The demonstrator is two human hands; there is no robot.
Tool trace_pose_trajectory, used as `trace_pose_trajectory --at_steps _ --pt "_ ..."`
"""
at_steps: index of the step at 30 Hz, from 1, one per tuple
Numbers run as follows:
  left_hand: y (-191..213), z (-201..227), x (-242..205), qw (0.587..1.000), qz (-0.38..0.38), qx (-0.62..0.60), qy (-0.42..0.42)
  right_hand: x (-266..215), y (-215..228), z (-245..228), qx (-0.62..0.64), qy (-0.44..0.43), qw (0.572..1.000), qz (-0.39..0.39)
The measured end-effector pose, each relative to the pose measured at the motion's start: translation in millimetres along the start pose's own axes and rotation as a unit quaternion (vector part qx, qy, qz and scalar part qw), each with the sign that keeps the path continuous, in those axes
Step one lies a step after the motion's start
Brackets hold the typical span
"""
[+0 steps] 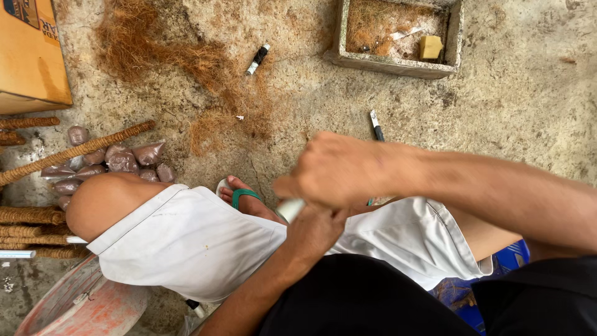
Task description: The person sits cross-legged and wraps brown fibrous material around a long stick to create a broom handle. They use a small cylindrical tool to press and secure the fibers as they wrap. The person occasionally picks up more fibers from the floor to continue the wrapping process.
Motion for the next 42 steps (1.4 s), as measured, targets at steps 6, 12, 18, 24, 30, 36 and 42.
trace_pose_trajectory --at_steps 6,12,18,24,30,36,42 --pt "-3 16 -9 0.995 0.0 -0.101 -0.01 45 -31 36 0.191 -0.04 0.977 -0.082" --pt "1 23 -11 0.986 -0.001 -0.168 0.019 47 -59 63 0.329 -0.086 0.927 -0.155" --pt "7 29 -18 0.989 0.021 -0.135 -0.048 50 -83 71 0.39 -0.068 0.902 -0.171" --pt "13 32 -20 0.989 0.033 -0.127 -0.067 30 -120 77 0.455 -0.172 0.845 -0.224" --pt "14 21 -9 0.985 -0.026 -0.162 0.058 -9 -166 68 0.51 -0.311 0.792 -0.125" --pt "26 17 5 0.969 0.044 -0.243 -0.01 -51 -191 39 0.665 -0.477 0.568 0.085" --pt "37 5 16 0.961 -0.021 -0.242 0.136 -89 -191 -1 0.713 -0.399 0.458 0.349"
Point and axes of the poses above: each hand's wrist, its own x-axis towards the middle knuckle, its own y-axis out of the back of the hand, z = x × y, the point moved 2 cm from there along x, towards the middle knuckle, and after that the axes turned 8 degrees about -x, right-handed, at the moved point
